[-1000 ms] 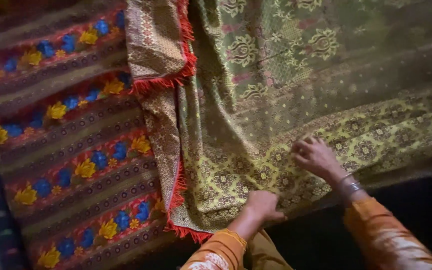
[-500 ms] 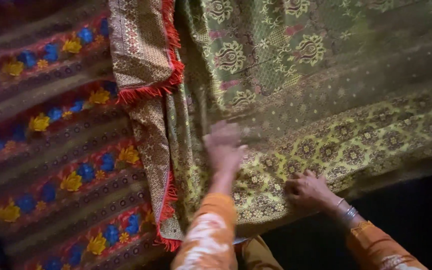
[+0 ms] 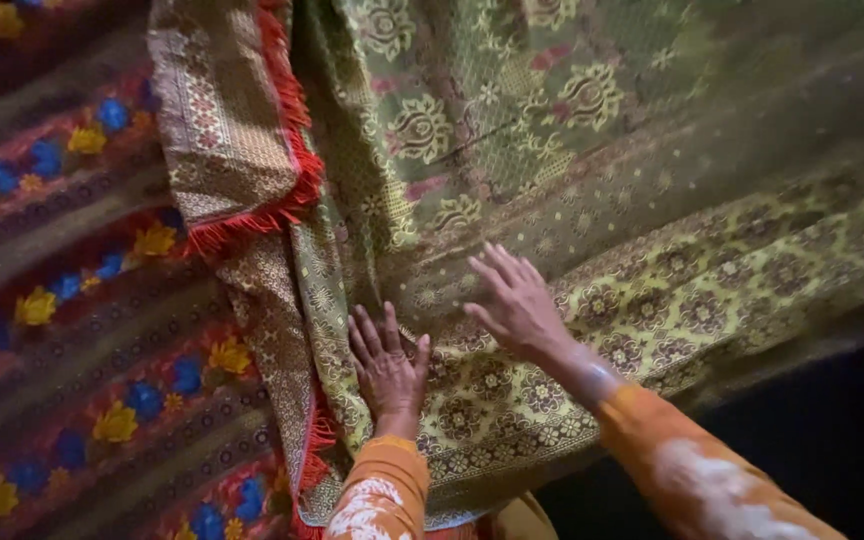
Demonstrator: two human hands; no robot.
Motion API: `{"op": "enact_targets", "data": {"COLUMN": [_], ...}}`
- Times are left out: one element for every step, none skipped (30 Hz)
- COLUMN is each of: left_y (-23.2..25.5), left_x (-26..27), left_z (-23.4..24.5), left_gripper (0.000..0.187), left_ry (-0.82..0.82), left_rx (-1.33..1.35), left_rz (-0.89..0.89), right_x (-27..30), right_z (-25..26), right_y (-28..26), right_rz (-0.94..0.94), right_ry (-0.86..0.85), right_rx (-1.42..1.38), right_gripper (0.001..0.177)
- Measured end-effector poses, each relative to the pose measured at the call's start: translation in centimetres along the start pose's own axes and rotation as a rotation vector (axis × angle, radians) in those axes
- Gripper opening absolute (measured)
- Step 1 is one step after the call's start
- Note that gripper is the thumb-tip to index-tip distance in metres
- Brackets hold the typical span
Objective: Fold a decorative green and gold saree on a bed.
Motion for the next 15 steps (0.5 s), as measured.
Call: {"op": "enact_targets", "data": {"left_y": [0.1,0.2,0.2,0.2,0.2,0.3,0.3,0.2,0.2,0.2,0.3,0.3,0.3,0.4,0.4], "left_x": [-0.1,-0.1,-0.3,-0.5,-0.3,-0.4,-0.3,-0.3,-0.3,-0.3,-0.3,-0.2,-0.2,-0.3,-0.3], "left_z": [-0.1,-0.2,-0.2,-0.1,0.1,0.0,0.1,0.2,0.0,0.0,0.0,0.1,0.1,0.2,0.4], "left_gripper": [0.084,0.084,0.084,0.084,0.084,0.084,0.083,0.083,0.083,0.083,0.083,0.083,0.083,0.083,0.083], "left_ry": [0.038,0.076,0.072,0.094,0.111,0.099,0.099,0.099,0.095,0.104,0.115,0.114,0.114,0.114,0.119], "left_rx": [0.004,0.009,0.002,0.020,0.039,0.032,0.028,0.024,0.024,0.020,0.019,0.021,0.028,0.035,0.036], "left_rz": [-0.017,-0.034,-0.042,-0.049,-0.053,-0.058,-0.053,-0.049,-0.051,-0.051,-0.051,-0.052,-0.051,-0.050,-0.047], "right_x": [-0.9,-1.7,-2.8,-3.7,-4.3,-3.9,-3.0,-1.8,-0.6,0.2,2.2,2.9,3.5,4.2,3.7], "right_z": [-0.1,-0.1,-0.8,-1.2,-1.9,-0.7,1.5,3.6,4.2,4.5,4.5,4.3,5.0,5.7,5.6], "right_y": [-0.6,-1.3,0.8,2.5,4.2,7.2,10.3,13.2,16.2,22.3,28.3,30.8,32.9,34.9,35.0], "right_rz": [0.053,0.106,0.099,0.131,0.161,0.153,0.118,0.082,0.078,-0.323,-0.717,-0.719,-0.704,-0.688,-0.683], "right_ry": [0.078,0.156,0.158,0.216,0.268,0.263,0.431,0.598,0.596,0.500,0.391,0.390,0.468,0.544,0.548], "right_rx": [-0.001,-0.001,-0.011,0.017,0.045,0.034,0.093,0.154,0.153,0.114,0.074,0.075,0.183,0.291,0.293], "right_gripper": [0.074,0.078,0.078,0.080,0.082,0.082,0.078,0.074,0.074,0.084,0.094,0.094,0.089,0.085,0.085]}}
Point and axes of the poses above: each hand's wrist, its own x-axis away from the middle knuckle, its own z-axis out of the back of the hand, y = z × x, the point moved 8 cm from there along -x, towards the middle knuckle, and after that the axes turned 10 degrees about -z, right-handed, at the moved point
